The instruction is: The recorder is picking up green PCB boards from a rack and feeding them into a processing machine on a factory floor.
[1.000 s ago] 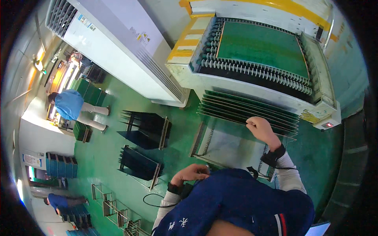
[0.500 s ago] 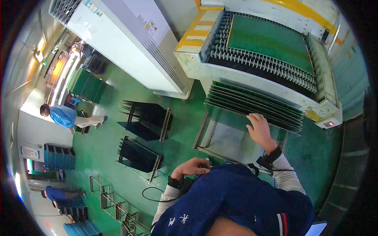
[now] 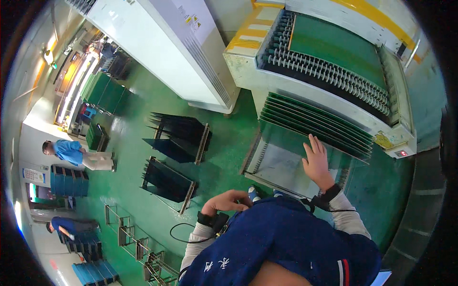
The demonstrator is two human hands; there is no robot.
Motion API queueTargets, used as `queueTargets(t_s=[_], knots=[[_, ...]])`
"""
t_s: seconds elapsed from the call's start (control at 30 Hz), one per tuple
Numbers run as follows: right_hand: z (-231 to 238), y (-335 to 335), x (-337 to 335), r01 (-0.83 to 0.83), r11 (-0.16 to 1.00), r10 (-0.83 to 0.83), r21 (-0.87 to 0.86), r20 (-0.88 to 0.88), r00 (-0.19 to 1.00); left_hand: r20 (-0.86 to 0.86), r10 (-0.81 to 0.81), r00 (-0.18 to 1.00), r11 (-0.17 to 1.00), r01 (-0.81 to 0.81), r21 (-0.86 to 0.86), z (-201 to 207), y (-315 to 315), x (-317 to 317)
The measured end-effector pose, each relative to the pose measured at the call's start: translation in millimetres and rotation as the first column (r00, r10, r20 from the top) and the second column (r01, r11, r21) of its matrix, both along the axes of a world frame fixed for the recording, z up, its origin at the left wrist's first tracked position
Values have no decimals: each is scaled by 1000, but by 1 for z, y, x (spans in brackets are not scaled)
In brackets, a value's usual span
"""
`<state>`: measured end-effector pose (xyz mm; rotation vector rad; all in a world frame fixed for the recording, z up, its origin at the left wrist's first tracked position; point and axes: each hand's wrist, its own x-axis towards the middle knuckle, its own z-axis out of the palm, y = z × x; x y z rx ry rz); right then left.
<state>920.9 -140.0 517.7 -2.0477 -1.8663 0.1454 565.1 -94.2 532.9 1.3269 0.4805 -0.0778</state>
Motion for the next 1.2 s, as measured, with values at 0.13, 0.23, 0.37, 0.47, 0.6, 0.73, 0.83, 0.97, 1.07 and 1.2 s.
queueTargets(t_s=[0.13, 0.23, 0.37, 0.47, 0.6, 0.73, 0.83, 0.97, 1.07, 1.2], knots=[[0, -5, -10, -12, 1000, 12, 28, 11, 1000, -22, -22, 1000, 1000, 21, -23, 2, 2, -17], [8, -1, -25, -47, 998, 45, 37, 46, 998, 14, 37, 999, 997, -36, -67, -8, -7, -36], [-6, 5, -17, -9, 997, 10, 82, -9, 1000, 107, -4, 994, 1000, 1, 29, -16, -4, -47], [-17, 14, -7, 24, 996, -23, 89, -12, 1000, 62, -12, 998, 984, 23, -177, -16, -3, -55], [-14, 26, -7, -34, 999, 33, 4, 30, 999, -12, 38, 999, 971, -40, -236, -16, -18, -64], [-18, 38, -9, 8, 994, -10, -106, -22, 1000, 120, 111, 987, 987, -96, -127, -41, -29, -71], [-39, 44, 11, 39, 987, -31, -158, 52, 998, 126, 134, 983, 982, -115, -149, -35, -28, -71], [-54, 54, 26, 69, 957, -8, -282, 209, 978, 122, 209, 970, 964, -183, -194, -26, -39, -69], [-52, 64, 34, 93, 892, -5, -442, 197, 980, 136, 230, 964, 963, -206, -172, -19, -40, -68], [-69, 67, 43, 52, 961, -5, -272, 170, 985, 124, 245, 962, 962, -225, -155, -30, -42, -67]])
